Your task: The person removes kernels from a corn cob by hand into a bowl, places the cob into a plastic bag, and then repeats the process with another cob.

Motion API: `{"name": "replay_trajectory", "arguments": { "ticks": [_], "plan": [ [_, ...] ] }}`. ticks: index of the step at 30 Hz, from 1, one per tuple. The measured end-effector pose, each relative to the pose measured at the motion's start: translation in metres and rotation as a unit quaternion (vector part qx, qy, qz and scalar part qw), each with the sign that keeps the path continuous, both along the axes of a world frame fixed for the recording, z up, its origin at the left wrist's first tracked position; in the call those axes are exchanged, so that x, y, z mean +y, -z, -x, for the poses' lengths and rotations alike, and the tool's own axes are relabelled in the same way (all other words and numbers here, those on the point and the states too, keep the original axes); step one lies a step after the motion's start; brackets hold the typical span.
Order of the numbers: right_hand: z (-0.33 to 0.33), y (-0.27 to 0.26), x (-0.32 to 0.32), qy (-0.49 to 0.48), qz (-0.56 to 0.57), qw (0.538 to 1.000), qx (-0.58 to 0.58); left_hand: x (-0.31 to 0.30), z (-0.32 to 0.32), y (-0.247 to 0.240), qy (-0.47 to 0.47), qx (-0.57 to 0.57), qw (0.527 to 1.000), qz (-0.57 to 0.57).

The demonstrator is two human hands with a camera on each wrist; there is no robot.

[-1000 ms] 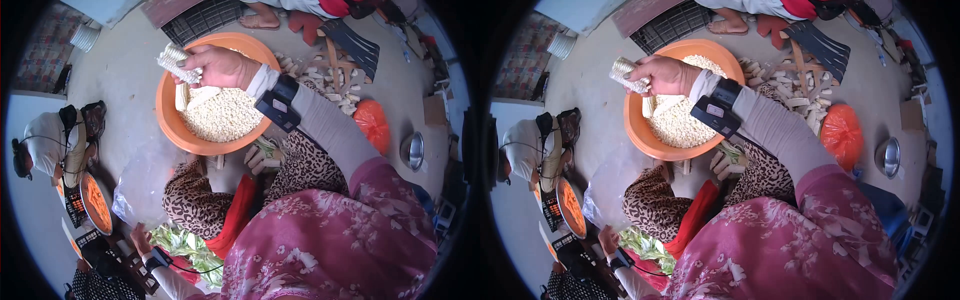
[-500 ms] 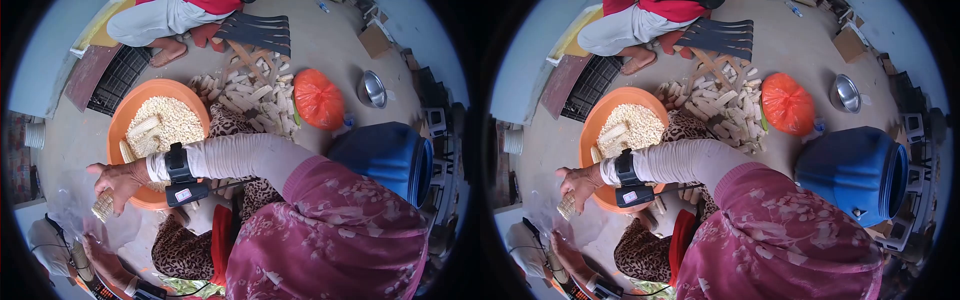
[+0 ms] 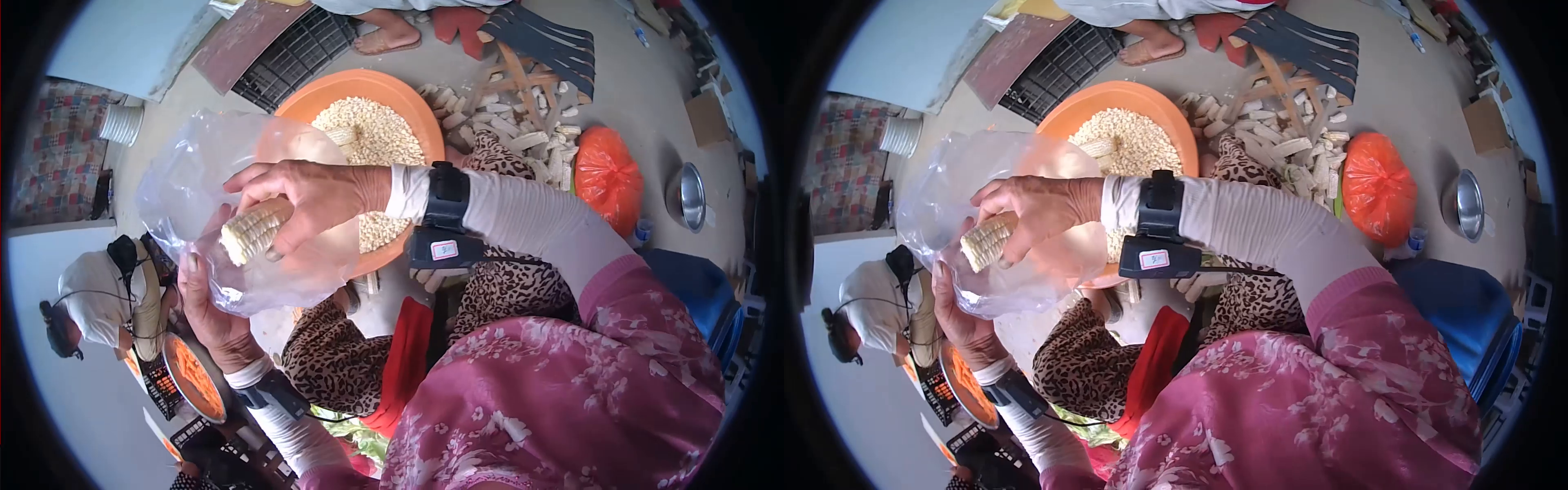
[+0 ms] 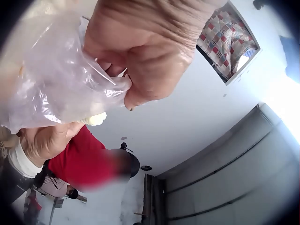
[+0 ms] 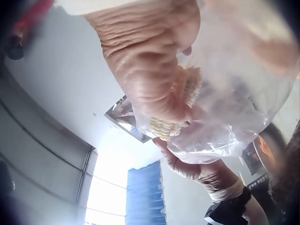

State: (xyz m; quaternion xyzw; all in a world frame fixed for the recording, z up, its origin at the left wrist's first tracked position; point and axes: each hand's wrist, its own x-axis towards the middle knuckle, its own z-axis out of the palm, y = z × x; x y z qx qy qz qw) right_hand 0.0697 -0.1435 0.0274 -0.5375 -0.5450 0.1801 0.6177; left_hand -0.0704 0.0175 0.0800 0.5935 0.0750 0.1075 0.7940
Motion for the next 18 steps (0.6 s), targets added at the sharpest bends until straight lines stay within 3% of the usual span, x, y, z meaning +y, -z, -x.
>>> {"name": "replay_trajectory", "arguments": {
  "ticks": [2,4,8,10,11,14,15,16,18],
  "plan": [
    [-0.002,-0.004,-0.003,-0.086,0.012,0.992,0.088,0.002,-0.004,-0.003,-0.032,0.009,0.999,0.002],
    [0.001,-0.001,-0.002,-0.174,0.032,0.967,0.185,0.0,-0.008,-0.005,-0.078,-0.017,0.993,0.084],
    [0.01,0.001,-0.004,-0.198,0.078,0.969,0.122,0.006,-0.003,-0.006,-0.08,-0.048,0.984,0.149],
    [0.027,0.001,-0.005,-0.065,0.094,0.992,-0.059,-0.003,0.0,-0.007,-0.108,-0.052,0.972,0.2],
    [0.036,0.002,-0.004,-0.013,0.072,0.993,-0.094,0.002,0.004,-0.002,-0.049,-0.058,0.962,0.261],
    [0.048,-0.001,0.003,0.044,0.034,0.988,-0.144,-0.006,0.01,-0.003,-0.068,-0.065,0.959,0.266],
    [0.05,0.002,0.005,0.047,0.008,0.991,-0.125,-0.002,0.014,-0.002,-0.004,-0.07,0.939,0.336],
    [0.053,0.001,0.006,0.046,0.007,0.991,-0.127,-0.003,0.015,-0.004,-0.005,-0.072,0.939,0.335],
    [0.057,0.0,0.007,0.082,-0.018,0.98,-0.18,-0.008,0.016,-0.01,-0.097,-0.086,0.937,0.324]
  ]
}}
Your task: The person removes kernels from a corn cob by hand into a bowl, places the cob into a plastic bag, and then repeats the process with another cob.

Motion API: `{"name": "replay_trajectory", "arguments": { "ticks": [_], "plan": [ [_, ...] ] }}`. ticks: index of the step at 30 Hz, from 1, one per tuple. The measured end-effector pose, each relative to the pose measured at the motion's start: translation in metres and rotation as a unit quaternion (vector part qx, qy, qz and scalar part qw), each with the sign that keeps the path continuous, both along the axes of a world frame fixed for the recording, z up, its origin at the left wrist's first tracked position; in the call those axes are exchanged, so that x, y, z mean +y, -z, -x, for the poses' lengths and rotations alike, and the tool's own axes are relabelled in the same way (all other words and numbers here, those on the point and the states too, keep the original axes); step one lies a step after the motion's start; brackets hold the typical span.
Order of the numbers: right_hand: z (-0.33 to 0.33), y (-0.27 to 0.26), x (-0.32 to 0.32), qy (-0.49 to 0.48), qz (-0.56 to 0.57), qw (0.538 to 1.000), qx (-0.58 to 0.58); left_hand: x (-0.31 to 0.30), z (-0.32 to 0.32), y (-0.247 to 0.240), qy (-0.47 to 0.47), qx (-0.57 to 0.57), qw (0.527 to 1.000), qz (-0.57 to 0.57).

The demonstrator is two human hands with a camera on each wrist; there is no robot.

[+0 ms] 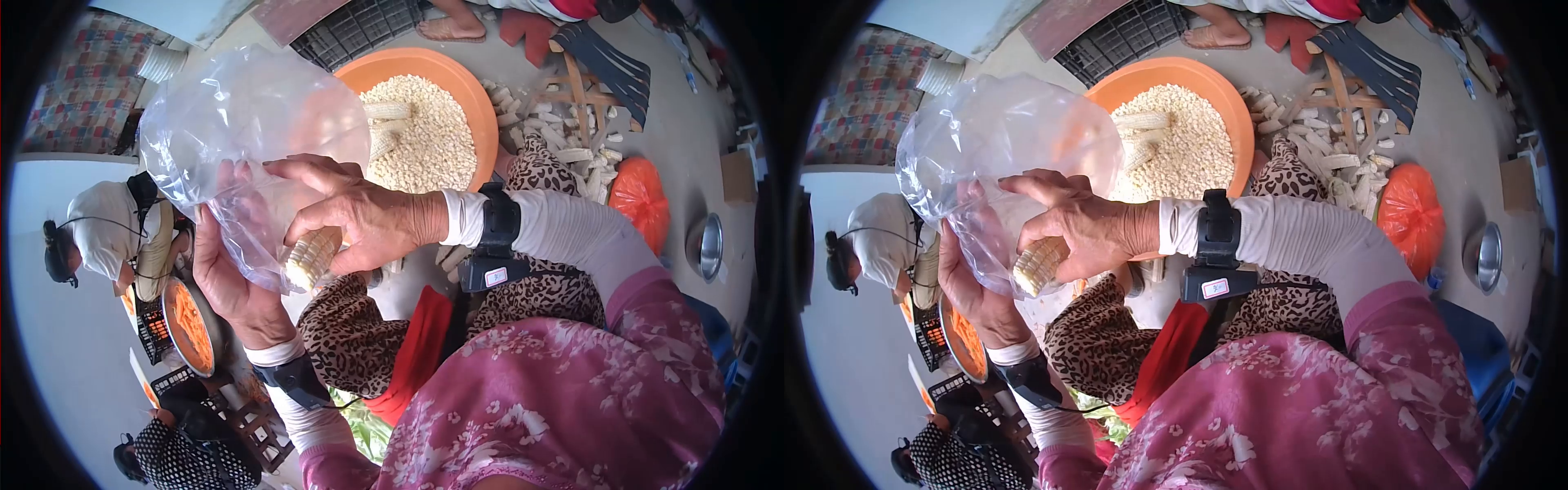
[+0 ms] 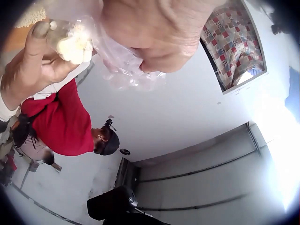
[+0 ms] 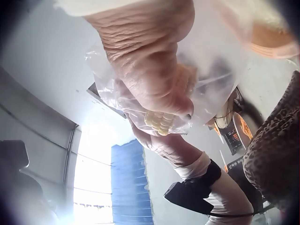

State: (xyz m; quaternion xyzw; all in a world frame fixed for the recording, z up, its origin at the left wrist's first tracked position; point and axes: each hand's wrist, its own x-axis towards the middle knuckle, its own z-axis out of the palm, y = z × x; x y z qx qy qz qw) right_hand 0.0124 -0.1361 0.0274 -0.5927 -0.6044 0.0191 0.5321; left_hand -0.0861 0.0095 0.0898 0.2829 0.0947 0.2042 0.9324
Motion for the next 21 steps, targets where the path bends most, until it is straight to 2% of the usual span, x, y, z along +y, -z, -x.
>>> {"name": "replay_trajectory", "arguments": {
  "ticks": [5,7,8,9,10,12,14,15,16,18,21],
  "plan": [
    [0.002,0.002,0.005,-0.026,-0.003,1.0,0.006,0.0,0.005,-0.003,0.014,0.009,1.0,0.027],
    [0.0,0.002,0.006,-0.035,0.016,0.998,0.043,-0.001,0.005,-0.004,0.013,0.018,0.999,0.034],
    [-0.003,0.0,0.004,-0.037,0.017,0.998,0.042,-0.002,0.003,-0.005,-0.012,0.035,0.999,-0.02],
    [-0.007,-0.002,0.001,-0.064,0.031,0.993,0.089,-0.003,0.002,-0.006,-0.038,0.051,0.995,-0.075],
    [-0.011,-0.006,-0.003,-0.091,0.046,0.985,0.136,0.0,0.003,-0.006,-0.04,0.051,0.995,-0.075],
    [-0.021,-0.014,-0.011,-0.087,0.045,0.987,0.131,0.009,0.005,-0.006,-0.044,-0.014,0.974,-0.224],
    [-0.034,-0.021,-0.016,-0.098,0.03,0.99,0.101,0.016,0.006,-0.006,-0.068,-0.025,0.967,-0.245],
    [-0.04,-0.02,-0.017,-0.102,-0.002,0.987,0.123,0.026,0.007,-0.002,-0.117,-0.004,0.945,-0.304],
    [-0.049,-0.028,-0.025,-0.132,0.023,0.98,0.145,0.034,0.009,0.003,-0.167,0.018,0.917,-0.361],
    [-0.06,-0.027,-0.034,-0.184,-0.006,0.949,0.257,0.041,0.011,0.013,-0.159,0.019,0.914,-0.372],
    [-0.078,-0.041,-0.059,-0.18,-0.001,0.939,0.294,0.044,0.005,0.036,-0.131,0.093,0.906,-0.392]
  ]
}}
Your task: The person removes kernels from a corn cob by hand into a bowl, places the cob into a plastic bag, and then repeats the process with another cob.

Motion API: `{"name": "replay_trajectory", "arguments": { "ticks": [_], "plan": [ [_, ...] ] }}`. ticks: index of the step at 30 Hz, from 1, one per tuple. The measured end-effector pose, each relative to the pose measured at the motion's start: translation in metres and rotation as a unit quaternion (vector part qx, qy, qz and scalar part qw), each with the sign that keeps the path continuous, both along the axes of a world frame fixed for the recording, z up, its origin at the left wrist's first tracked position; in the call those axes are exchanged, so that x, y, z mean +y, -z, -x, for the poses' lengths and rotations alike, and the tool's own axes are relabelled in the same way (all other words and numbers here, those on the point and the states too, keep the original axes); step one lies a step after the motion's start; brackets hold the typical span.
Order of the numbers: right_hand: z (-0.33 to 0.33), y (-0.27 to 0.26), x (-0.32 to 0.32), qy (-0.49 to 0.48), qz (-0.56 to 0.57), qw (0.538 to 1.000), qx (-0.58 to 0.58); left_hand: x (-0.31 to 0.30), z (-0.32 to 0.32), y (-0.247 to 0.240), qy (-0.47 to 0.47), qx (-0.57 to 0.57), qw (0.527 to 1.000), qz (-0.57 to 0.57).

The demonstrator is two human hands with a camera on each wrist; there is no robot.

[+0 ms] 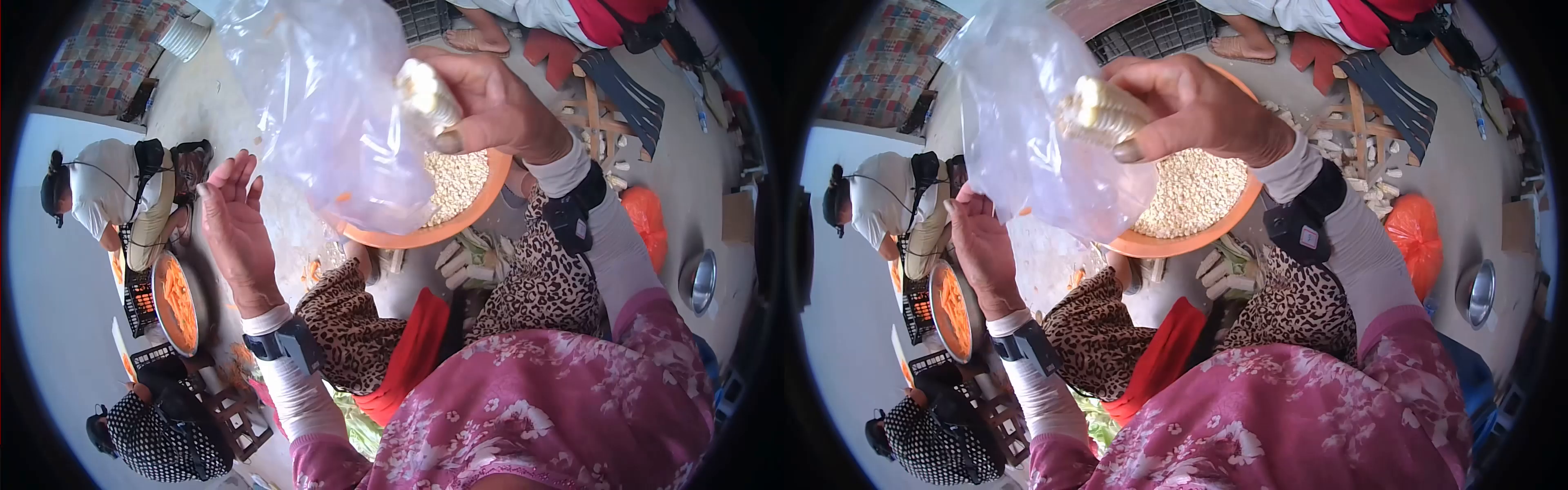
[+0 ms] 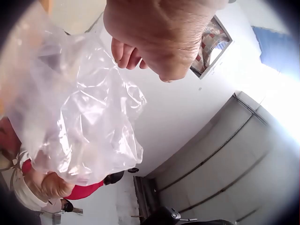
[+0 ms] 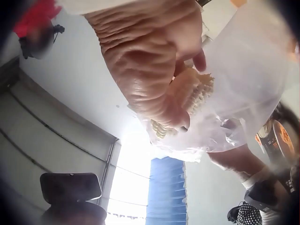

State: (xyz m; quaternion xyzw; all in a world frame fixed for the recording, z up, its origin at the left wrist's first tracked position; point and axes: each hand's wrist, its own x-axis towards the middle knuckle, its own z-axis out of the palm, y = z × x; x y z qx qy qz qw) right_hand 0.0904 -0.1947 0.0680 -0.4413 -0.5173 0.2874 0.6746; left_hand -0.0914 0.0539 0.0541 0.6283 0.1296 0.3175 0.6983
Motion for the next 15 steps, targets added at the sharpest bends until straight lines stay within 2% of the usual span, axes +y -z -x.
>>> {"name": "replay_trajectory", "arguments": {
  "ticks": [1,3,4,6,7,8,9,10,12,13,15],
  "plan": [
    [-0.007,-0.003,-0.012,0.014,0.027,1.0,-0.001,-0.004,-0.004,0.003,-0.006,0.03,1.0,0.001],
    [-0.021,0.008,-0.026,0.001,-0.01,0.994,0.106,-0.006,-0.014,0.014,0.026,0.054,0.998,0.01],
    [-0.023,0.01,-0.029,-0.002,-0.005,0.994,0.105,-0.001,-0.02,0.024,0.074,0.063,0.995,0.036],
    [-0.026,0.012,-0.036,-0.021,-0.118,0.96,0.254,-0.007,-0.032,0.043,0.171,0.086,0.98,0.06],
    [-0.038,0.028,-0.044,-0.021,-0.115,0.96,0.254,-0.017,-0.036,0.048,0.218,0.095,0.969,0.068],
    [-0.058,0.054,-0.052,-0.009,-0.107,0.949,0.296,-0.025,-0.037,0.054,0.218,0.094,0.969,0.07],
    [-0.069,0.067,-0.057,0.004,-0.1,0.936,0.337,-0.032,-0.035,0.06,0.271,0.116,0.943,0.156],
    [-0.063,0.059,-0.052,0.006,-0.1,0.936,0.338,-0.039,-0.034,0.064,0.322,0.138,0.905,0.24],
    [-0.044,0.037,-0.027,0.063,-0.06,0.959,0.269,-0.054,-0.032,0.067,0.344,0.137,0.891,0.264],
    [-0.041,0.037,-0.02,0.065,-0.06,0.959,0.269,-0.057,-0.032,0.068,0.365,0.134,0.876,0.286],
    [-0.037,0.045,-0.01,0.098,-0.073,0.928,0.353,-0.057,-0.035,0.079,0.392,0.116,0.863,0.295]
  ]
}}
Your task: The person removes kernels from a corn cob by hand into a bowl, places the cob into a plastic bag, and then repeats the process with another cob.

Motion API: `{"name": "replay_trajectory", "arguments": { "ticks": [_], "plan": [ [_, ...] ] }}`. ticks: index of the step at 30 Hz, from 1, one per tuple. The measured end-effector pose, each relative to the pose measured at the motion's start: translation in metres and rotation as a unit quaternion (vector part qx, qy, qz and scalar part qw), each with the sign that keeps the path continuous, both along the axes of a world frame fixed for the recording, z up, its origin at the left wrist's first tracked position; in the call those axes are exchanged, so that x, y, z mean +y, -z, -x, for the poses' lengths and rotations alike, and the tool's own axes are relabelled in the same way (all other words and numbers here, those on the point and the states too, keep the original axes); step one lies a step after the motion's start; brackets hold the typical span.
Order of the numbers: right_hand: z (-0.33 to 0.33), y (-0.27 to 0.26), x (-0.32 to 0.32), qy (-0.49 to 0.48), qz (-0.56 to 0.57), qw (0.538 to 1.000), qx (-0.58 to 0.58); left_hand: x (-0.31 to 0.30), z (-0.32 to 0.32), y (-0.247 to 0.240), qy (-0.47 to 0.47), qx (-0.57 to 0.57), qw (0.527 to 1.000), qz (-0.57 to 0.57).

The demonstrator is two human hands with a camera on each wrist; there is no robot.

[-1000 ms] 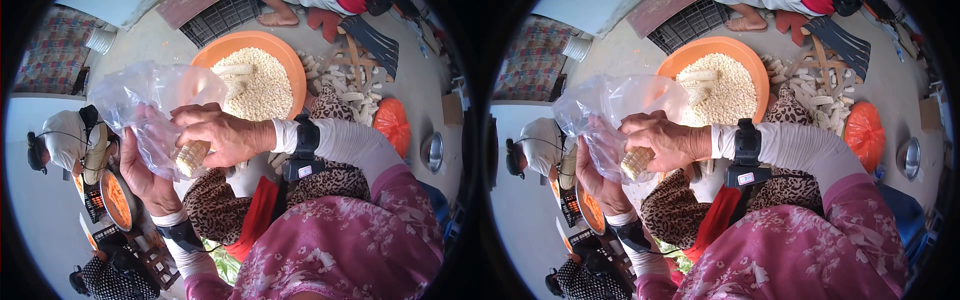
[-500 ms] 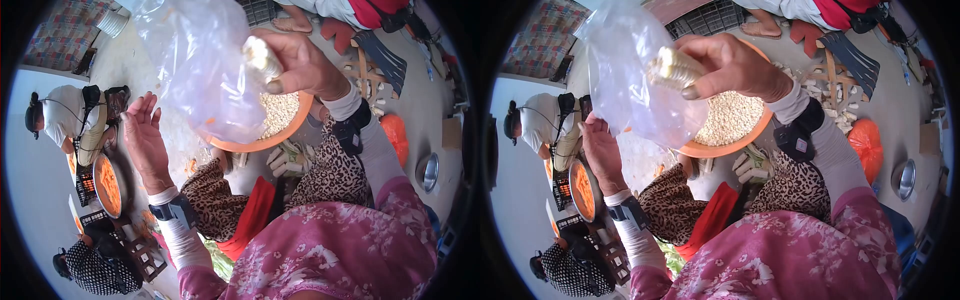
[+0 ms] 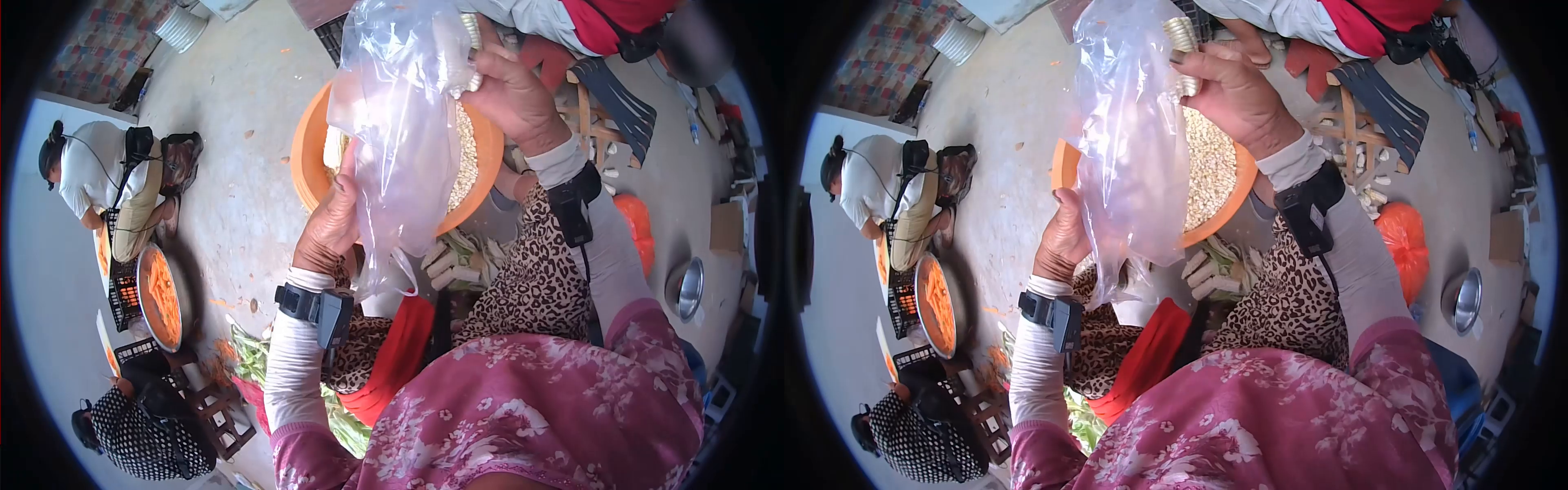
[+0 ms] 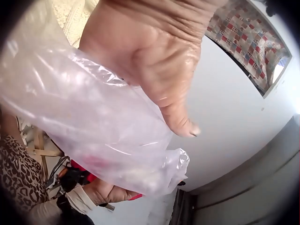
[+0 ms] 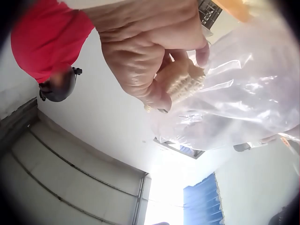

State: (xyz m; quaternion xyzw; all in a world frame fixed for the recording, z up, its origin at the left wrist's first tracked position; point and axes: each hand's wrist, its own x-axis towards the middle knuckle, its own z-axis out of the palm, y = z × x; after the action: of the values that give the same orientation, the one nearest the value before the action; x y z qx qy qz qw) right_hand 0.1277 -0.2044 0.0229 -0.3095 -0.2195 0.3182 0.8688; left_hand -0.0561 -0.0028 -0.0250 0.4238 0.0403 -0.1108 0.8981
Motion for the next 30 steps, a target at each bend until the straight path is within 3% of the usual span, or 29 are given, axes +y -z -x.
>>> {"name": "replay_trajectory", "arguments": {
  "ticks": [2,4,7,9,11,14,16,17,19,20,21,22,24,26,28,30],
  "plan": [
    [0.001,0.012,0.009,0.011,-0.001,1.0,0.013,-0.013,-0.002,-0.002,0.024,-0.004,0.997,-0.078],
    [0.011,0.015,0.015,-0.007,0.03,0.998,0.053,-0.031,-0.006,0.001,-0.013,0.031,0.997,-0.073],
    [0.032,0.009,0.024,-0.043,0.019,0.997,0.063,-0.059,-0.016,0.017,-0.13,0.037,0.977,-0.167],
    [0.028,0.021,0.026,-0.097,0.044,0.994,0.036,-0.065,-0.018,0.026,-0.153,0.072,0.977,-0.132],
    [0.032,0.018,0.029,-0.078,0.07,0.994,0.018,-0.072,-0.019,0.027,-0.21,0.118,0.966,-0.091],
    [0.034,0.015,0.025,-0.053,0.132,0.989,-0.027,-0.056,-0.01,0.041,-0.128,0.191,0.968,-0.103],
    [0.027,0.026,0.022,-0.015,0.361,0.91,-0.203,-0.053,-0.001,0.05,-0.077,0.204,0.966,-0.141],
    [0.026,0.026,0.021,-0.018,0.36,0.911,-0.202,-0.052,0.004,0.053,-0.023,0.217,0.959,-0.178],
    [0.027,0.025,0.019,-0.042,0.553,0.765,-0.327,-0.06,0.013,0.062,0.025,0.208,0.952,-0.225],
    [0.03,0.027,0.019,-0.045,0.552,0.765,-0.328,-0.063,0.017,0.069,0.076,0.195,0.94,-0.27],
    [0.034,0.031,0.018,0.004,0.545,0.73,-0.413,-0.061,0.022,0.094,0.156,0.136,0.92,-0.332],
    [0.036,0.033,0.018,0.053,0.532,0.687,-0.492,-0.065,0.025,0.099,0.154,0.137,0.921,-0.329],
    [0.034,0.036,0.021,0.03,0.519,0.695,-0.498,-0.079,0.035,0.108,0.213,0.032,0.903,-0.372],
    [0.032,0.04,0.024,0.006,0.505,0.704,-0.499,-0.087,0.041,0.093,0.164,-0.027,0.918,-0.359],
    [0.033,0.042,0.027,0.099,0.47,0.746,-0.46,-0.082,0.046,0.117,0.373,-0.064,0.725,-0.576],
    [0.032,0.032,0.026,0.087,0.484,0.739,-0.46,-0.072,0.068,0.195,0.454,-0.091,0.651,-0.601]
  ]
}}
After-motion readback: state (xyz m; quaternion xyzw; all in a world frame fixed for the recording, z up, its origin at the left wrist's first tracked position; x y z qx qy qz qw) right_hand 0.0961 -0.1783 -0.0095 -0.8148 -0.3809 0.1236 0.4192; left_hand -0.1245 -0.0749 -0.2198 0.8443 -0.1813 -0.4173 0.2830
